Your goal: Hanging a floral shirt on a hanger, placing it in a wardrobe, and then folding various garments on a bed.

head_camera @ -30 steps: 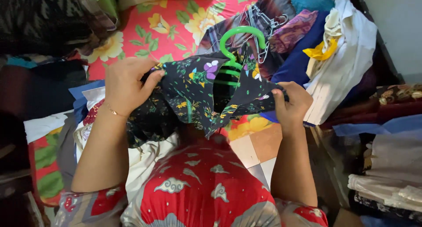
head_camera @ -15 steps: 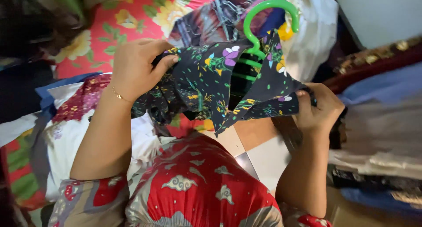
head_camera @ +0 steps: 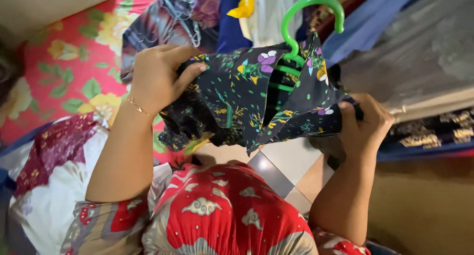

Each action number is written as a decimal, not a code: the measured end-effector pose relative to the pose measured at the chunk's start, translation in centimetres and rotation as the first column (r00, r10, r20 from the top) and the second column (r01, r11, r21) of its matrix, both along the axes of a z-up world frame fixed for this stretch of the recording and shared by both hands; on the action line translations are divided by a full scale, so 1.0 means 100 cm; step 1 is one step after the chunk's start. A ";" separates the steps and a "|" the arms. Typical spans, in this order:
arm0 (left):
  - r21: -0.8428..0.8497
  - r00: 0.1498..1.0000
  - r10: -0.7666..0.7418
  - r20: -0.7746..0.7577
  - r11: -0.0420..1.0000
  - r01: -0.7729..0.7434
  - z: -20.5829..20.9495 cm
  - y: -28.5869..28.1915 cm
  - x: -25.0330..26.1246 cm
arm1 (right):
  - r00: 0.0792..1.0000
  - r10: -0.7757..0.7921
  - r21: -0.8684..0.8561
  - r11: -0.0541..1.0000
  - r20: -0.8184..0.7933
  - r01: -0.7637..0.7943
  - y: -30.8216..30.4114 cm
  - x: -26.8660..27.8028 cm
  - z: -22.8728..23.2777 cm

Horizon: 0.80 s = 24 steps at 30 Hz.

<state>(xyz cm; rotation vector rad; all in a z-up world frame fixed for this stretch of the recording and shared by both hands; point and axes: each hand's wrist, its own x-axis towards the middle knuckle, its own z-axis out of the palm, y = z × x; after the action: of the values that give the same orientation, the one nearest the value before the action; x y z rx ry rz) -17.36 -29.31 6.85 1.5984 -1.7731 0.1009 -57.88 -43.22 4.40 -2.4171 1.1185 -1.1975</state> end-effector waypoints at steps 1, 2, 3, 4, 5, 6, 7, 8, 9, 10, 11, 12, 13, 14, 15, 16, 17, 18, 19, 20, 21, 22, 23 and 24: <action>-0.003 0.999 -0.033 -0.018 0.999 0.033 0.001 -0.006 -0.004 | 0.999 -0.035 0.005 0.999 -0.014 0.035 0.002 -0.005 -0.001; -0.002 0.997 -0.065 -0.039 0.998 0.065 0.001 -0.011 -0.008 | 0.997 -0.069 0.013 0.997 -0.029 0.069 0.006 -0.010 -0.002; 0.001 0.995 -0.087 -0.039 0.996 0.087 0.001 -0.017 -0.011 | 0.995 -0.092 0.016 0.996 -0.030 0.092 0.009 -0.015 -0.004; 0.042 0.997 -0.074 -0.027 0.996 0.075 0.001 -0.022 -0.014 | 0.993 -0.113 0.034 0.993 -0.016 0.114 0.013 -0.019 -0.006; 0.083 0.998 -0.061 -0.013 0.995 0.062 0.001 -0.027 -0.017 | 0.991 -0.135 0.052 0.989 -0.003 0.135 0.016 -0.023 -0.008; 0.084 0.997 -0.081 -0.011 0.993 0.082 0.000 -0.031 -0.018 | 0.988 -0.156 0.054 0.986 -0.001 0.156 0.021 -0.025 -0.010; 0.089 0.993 -0.121 -0.018 0.989 0.122 -0.001 -0.036 -0.018 | 0.986 -0.168 0.072 0.984 0.019 0.166 0.025 -0.026 -0.011; 0.091 0.986 -0.162 -0.022 0.982 0.164 -0.001 -0.042 -0.017 | 0.982 -0.183 0.088 0.980 0.042 0.179 0.029 -0.026 -0.011; 0.091 0.982 -0.186 -0.017 0.978 0.187 -0.001 -0.047 -0.017 | 0.977 -0.206 0.088 0.976 0.047 0.201 0.033 -0.026 -0.013; 0.090 0.977 -0.210 -0.020 0.973 0.211 -0.002 -0.052 -0.018 | 0.973 -0.228 0.093 0.970 0.048 0.223 0.036 -0.027 -0.014; 0.089 0.972 -0.235 -0.023 0.968 0.236 -0.004 -0.057 -0.018 | 0.967 -0.250 0.097 0.965 0.048 0.244 0.040 -0.027 -0.015; 0.089 0.967 -0.252 -0.024 0.963 0.253 -0.006 -0.060 -0.020 | 0.963 -0.267 0.098 0.960 0.047 0.261 0.042 -0.028 -0.017; 0.111 0.967 -0.254 -0.031 0.960 0.256 -0.008 -0.063 -0.021 | 0.955 -0.294 0.119 0.951 0.048 0.286 0.045 -0.029 -0.020; 0.134 0.966 -0.254 -0.035 0.957 0.257 -0.010 -0.065 -0.022 | 0.947 -0.318 0.141 0.941 0.052 0.308 0.047 -0.029 -0.023; 0.134 0.962 -0.270 -0.033 0.953 0.272 -0.013 -0.067 -0.022 | 0.941 -0.333 0.141 0.936 0.054 0.323 0.051 -0.029 -0.026; 0.134 0.956 -0.291 -0.035 0.947 0.293 -0.014 -0.070 -0.021 | 0.934 -0.353 0.141 0.929 0.061 0.342 0.052 -0.029 -0.028; 0.134 0.949 -0.312 -0.037 0.940 0.314 -0.016 -0.073 -0.021 | 0.926 -0.373 0.142 0.922 0.068 0.361 0.052 -0.028 -0.030; 0.134 0.945 -0.325 -0.035 0.936 0.327 -0.017 -0.075 -0.020 | 0.920 -0.385 0.142 0.917 0.070 0.373 0.055 -0.028 -0.033; 0.162 0.937 -0.344 -0.065 0.923 0.350 -0.019 -0.077 -0.020 | 0.914 -0.402 0.132 0.911 0.063 0.391 0.057 -0.028 -0.036; 0.187 0.927 -0.362 -0.096 0.908 0.374 -0.020 -0.080 -0.021 | 0.906 -0.419 0.119 0.904 0.056 0.410 0.059 -0.029 -0.039; 0.185 0.922 -0.375 -0.095 0.903 0.387 -0.019 -0.082 -0.023 | 0.900 -0.431 0.118 0.899 0.057 0.423 0.060 -0.031 -0.040; 0.209 0.907 -0.405 -0.114 0.883 0.421 -0.018 -0.084 -0.026 | 0.894 -0.446 0.113 0.891 0.045 0.439 0.061 -0.033 -0.040; 0.233 0.891 -0.435 -0.133 0.860 0.454 -0.017 -0.087 -0.029 | 0.886 -0.462 0.109 0.883 0.033 0.456 0.063 -0.036 -0.040; 0.229 0.883 -0.449 -0.134 0.853 0.468 -0.017 -0.089 -0.033 | 0.879 -0.475 0.104 0.877 0.033 0.470 0.064 -0.041 -0.041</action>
<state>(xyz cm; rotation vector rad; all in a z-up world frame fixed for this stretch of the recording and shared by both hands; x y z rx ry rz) -20.62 -38.20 5.10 1.2754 -2.1231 -0.4280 -62.02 -36.86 0.25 -2.0826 1.7747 -1.2966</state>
